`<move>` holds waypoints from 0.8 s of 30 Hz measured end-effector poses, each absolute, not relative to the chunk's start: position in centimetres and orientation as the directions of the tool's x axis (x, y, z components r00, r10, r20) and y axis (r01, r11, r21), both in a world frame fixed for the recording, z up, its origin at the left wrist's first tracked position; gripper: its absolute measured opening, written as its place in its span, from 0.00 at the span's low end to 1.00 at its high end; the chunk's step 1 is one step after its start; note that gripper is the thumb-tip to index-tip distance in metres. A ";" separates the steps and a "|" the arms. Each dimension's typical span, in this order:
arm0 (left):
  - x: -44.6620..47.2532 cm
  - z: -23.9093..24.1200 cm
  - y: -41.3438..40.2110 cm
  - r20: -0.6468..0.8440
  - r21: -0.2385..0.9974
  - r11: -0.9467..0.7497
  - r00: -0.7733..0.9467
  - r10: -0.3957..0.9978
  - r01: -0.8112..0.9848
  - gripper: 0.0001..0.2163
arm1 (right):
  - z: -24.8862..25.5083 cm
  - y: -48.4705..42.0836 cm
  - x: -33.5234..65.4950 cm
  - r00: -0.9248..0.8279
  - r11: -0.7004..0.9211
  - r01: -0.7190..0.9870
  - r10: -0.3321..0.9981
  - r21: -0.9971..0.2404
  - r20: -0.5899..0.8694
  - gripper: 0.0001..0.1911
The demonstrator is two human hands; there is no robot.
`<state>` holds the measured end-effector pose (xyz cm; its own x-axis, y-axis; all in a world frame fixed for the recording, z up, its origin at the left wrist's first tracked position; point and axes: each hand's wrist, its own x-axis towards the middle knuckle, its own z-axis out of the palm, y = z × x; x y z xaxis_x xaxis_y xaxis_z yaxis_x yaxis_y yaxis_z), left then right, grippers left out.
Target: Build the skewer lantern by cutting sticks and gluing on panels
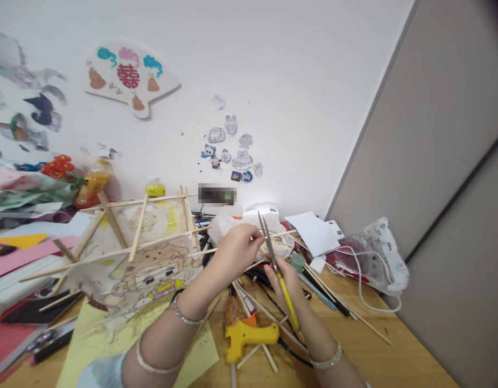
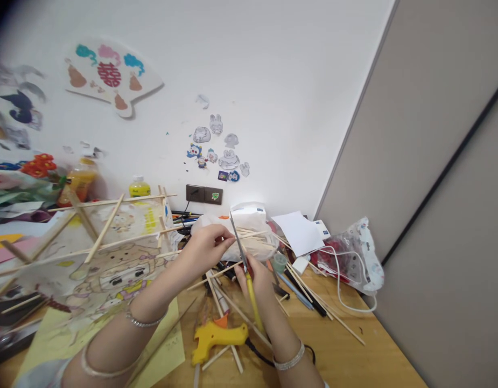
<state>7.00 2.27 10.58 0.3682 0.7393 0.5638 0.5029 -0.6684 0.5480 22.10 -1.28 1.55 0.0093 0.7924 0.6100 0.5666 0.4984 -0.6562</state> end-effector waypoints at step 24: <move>7.9 13.4 -1.2 0.397 0.766 -0.340 -0.015 0.918 -0.545 0.29 | 0.1 -2.5 19.0 0.172 0.386 0.812 0.559 -0.438 0.811 0.24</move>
